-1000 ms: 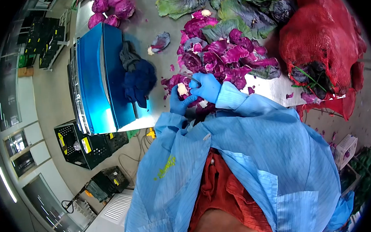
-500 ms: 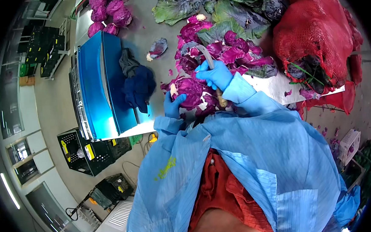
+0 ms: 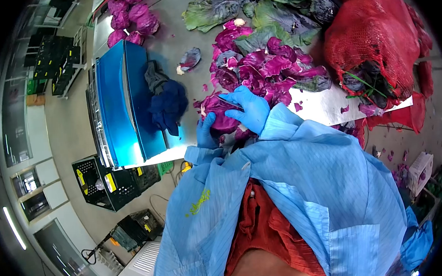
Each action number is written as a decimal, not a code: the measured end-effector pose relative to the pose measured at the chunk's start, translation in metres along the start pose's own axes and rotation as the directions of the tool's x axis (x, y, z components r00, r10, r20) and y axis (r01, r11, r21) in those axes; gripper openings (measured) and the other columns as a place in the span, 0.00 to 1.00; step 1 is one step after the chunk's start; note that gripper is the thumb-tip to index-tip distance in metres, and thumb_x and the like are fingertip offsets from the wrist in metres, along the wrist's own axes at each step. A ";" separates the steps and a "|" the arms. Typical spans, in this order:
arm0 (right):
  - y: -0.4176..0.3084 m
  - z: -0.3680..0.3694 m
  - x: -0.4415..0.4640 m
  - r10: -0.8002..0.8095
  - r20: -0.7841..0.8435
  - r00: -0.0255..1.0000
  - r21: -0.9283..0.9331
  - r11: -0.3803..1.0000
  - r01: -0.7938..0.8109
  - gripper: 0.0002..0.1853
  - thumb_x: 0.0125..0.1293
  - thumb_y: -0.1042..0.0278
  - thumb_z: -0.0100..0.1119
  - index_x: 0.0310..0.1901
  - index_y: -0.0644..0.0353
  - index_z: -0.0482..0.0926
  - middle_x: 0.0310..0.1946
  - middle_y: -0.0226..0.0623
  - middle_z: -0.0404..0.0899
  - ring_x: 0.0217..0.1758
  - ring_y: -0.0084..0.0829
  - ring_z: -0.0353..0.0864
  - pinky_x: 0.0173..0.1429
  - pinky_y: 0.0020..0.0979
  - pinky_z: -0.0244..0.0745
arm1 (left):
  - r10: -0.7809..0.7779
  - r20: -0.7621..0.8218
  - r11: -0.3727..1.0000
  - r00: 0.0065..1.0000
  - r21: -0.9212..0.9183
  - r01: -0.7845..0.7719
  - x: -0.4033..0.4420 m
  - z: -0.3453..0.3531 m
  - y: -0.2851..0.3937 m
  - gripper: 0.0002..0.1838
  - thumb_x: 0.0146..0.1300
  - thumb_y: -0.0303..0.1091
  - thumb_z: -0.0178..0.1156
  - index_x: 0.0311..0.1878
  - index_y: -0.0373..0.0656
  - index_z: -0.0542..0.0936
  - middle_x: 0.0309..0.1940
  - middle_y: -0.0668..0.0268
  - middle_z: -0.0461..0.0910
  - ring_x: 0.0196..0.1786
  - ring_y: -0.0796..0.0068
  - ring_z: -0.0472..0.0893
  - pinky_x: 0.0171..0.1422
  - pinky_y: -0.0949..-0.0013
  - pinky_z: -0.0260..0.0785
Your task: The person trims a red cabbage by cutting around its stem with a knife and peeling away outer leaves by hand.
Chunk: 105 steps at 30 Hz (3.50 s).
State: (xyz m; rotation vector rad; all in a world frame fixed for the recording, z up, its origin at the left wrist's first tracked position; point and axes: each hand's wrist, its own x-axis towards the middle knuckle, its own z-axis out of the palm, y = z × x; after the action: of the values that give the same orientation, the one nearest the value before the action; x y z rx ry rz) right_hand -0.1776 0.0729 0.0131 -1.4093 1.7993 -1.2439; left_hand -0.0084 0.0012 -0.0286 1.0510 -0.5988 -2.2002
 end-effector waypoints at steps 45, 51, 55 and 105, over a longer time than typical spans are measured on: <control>-0.009 -0.026 0.036 -0.268 0.363 0.893 0.220 0.955 0.197 0.26 0.52 0.63 0.69 0.56 0.54 0.78 0.33 0.36 0.76 0.31 0.34 0.76 0.39 0.32 0.73 | -0.103 0.391 0.955 0.915 0.296 -0.018 -0.010 -0.015 0.032 0.44 0.43 0.29 0.75 0.65 0.36 0.65 0.57 0.60 0.74 0.59 0.66 0.74 0.65 0.62 0.66; -0.003 -0.026 0.041 -0.316 0.376 0.871 0.158 0.948 0.276 0.10 0.59 0.65 0.60 0.39 0.60 0.80 0.33 0.43 0.76 0.39 0.45 0.78 0.43 0.40 0.74 | -0.200 0.365 0.925 0.909 0.377 0.052 -0.010 -0.015 0.036 0.47 0.39 0.31 0.78 0.65 0.35 0.65 0.57 0.62 0.73 0.60 0.68 0.73 0.66 0.63 0.64; 0.015 -0.034 0.063 -0.309 0.254 0.916 0.090 0.951 0.296 0.09 0.62 0.66 0.58 0.39 0.61 0.81 0.35 0.44 0.78 0.40 0.46 0.79 0.45 0.40 0.74 | -0.263 0.412 0.874 0.872 0.485 0.034 -0.013 -0.017 0.039 0.52 0.34 0.32 0.80 0.66 0.34 0.64 0.58 0.62 0.72 0.61 0.68 0.71 0.67 0.65 0.61; -0.002 -0.002 0.014 -0.055 0.109 0.992 0.107 0.993 0.043 0.34 0.60 0.56 0.65 0.67 0.53 0.65 0.42 0.40 0.71 0.33 0.39 0.77 0.38 0.32 0.74 | -0.203 0.033 0.941 0.979 -0.271 0.204 -0.020 0.031 0.016 0.51 0.53 0.79 0.42 0.71 0.50 0.57 0.67 0.57 0.62 0.66 0.52 0.67 0.63 0.45 0.67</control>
State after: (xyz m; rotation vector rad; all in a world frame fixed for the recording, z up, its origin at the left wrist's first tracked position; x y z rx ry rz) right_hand -0.1823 0.0606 0.0172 -1.4428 1.6104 -1.2393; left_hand -0.0186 0.0079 0.0098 0.9969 -0.1839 -2.3799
